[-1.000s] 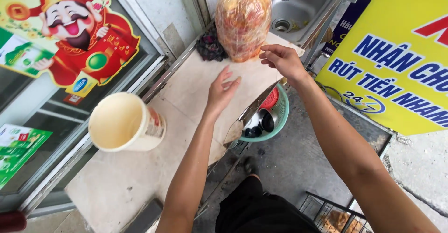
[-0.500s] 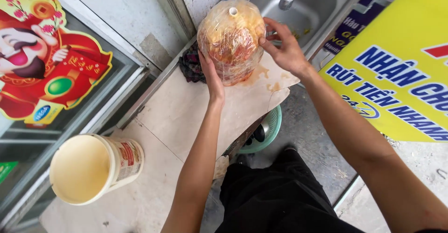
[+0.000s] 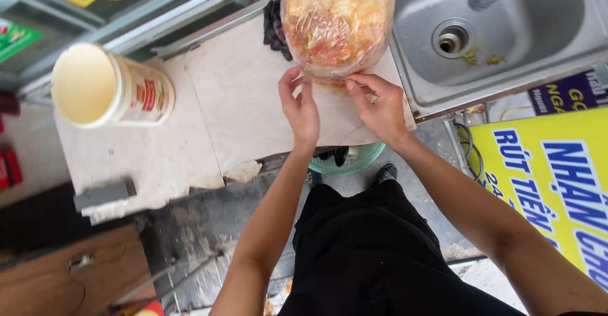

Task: Rinsing a large bag of food ingredients at a sink using a plastic hose to circulate water.

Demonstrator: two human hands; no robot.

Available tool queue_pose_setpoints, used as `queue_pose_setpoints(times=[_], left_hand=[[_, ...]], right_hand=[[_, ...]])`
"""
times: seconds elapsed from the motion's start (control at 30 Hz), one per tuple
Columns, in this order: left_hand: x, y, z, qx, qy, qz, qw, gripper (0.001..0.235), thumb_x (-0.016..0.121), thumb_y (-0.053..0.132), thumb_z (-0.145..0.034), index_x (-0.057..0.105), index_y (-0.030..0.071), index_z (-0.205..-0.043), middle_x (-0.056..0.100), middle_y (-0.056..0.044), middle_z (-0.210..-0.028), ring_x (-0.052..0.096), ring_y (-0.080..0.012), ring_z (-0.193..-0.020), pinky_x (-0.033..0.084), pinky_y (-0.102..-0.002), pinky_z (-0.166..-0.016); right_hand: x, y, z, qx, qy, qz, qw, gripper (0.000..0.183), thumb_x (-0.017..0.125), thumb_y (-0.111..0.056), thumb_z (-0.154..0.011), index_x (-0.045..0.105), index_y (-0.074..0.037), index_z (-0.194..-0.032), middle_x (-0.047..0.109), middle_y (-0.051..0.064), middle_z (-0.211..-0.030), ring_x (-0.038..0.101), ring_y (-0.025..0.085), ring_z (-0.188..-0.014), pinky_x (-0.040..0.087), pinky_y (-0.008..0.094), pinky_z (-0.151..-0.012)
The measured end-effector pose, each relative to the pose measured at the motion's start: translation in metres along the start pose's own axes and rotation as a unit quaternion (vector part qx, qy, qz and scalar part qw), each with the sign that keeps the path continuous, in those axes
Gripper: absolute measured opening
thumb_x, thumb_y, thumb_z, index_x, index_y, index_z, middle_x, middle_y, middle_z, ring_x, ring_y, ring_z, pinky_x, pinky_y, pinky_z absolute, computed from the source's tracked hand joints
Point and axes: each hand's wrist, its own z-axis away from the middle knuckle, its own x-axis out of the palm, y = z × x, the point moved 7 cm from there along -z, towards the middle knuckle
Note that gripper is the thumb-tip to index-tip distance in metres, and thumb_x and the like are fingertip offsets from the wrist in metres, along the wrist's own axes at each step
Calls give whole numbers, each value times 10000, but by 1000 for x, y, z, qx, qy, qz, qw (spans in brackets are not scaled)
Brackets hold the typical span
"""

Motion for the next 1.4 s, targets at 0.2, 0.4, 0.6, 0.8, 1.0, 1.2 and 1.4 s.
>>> queue_pose_setpoints(times=[0.2,0.4,0.6,0.8,1.0,1.2,1.4], left_hand=[[10,55,30,14,23,-5,1000,618,725,95,-908,427,129,-1449,528,-80,-1343,630,-226,-1153,577,-330,-902],[2,20,7,104,-76,-99,987,477,785,67,-861,558,123,-1277,522,-124,-1367,641,-285,-1147,608,-369,-859],[3,-16,11,27,-173,-87,981,537,751,70,-904,539,74,-1397,577,-123,-1377,668,-247,-1163,599,-363,-892],[-12,-16,-20,-21,-96,53,994,682,699,31,-862,405,47,-1477,520,-111,-1327,647,-231,-1118,581,-343,-895],[1,-76,-33,178,-153,-74,969,322,774,32,-968,629,94,-1250,618,-110,-1312,657,-241,-1210,614,-345,-1040],[-10,-45,-33,-54,-185,16,981,872,767,108,-824,283,59,-1547,459,-138,-1466,642,-235,-1095,574,-330,-879],[4,-82,-61,42,-193,-43,979,756,800,65,-804,454,8,-1474,629,-146,-1375,698,-213,-1014,599,-327,-864]], right_hand=[[8,-1,-2,-93,-42,-78,992,172,675,-67,-1035,725,14,-1178,772,132,-1120,757,177,-988,598,300,-874],[14,-1,2,-92,-40,-41,994,159,681,-69,-1044,730,2,-1178,774,136,-1122,761,182,-1020,598,305,-920],[19,-82,33,-308,65,173,933,265,669,38,-1009,710,-20,-1265,699,156,-1325,745,331,-1148,612,374,-970],[69,-57,27,-215,-60,501,836,662,673,-38,-853,543,-90,-1499,650,139,-1346,729,307,-829,593,420,-667],[79,-28,23,-126,-72,513,846,430,682,-132,-932,602,-144,-1354,625,111,-1140,718,322,-861,582,467,-694],[35,9,26,-174,44,415,892,341,756,-131,-917,677,-145,-1249,686,117,-1147,706,350,-985,575,435,-851],[-3,61,12,33,62,211,975,339,705,-153,-1004,606,-36,-1307,737,139,-1186,758,237,-1022,599,358,-839]])
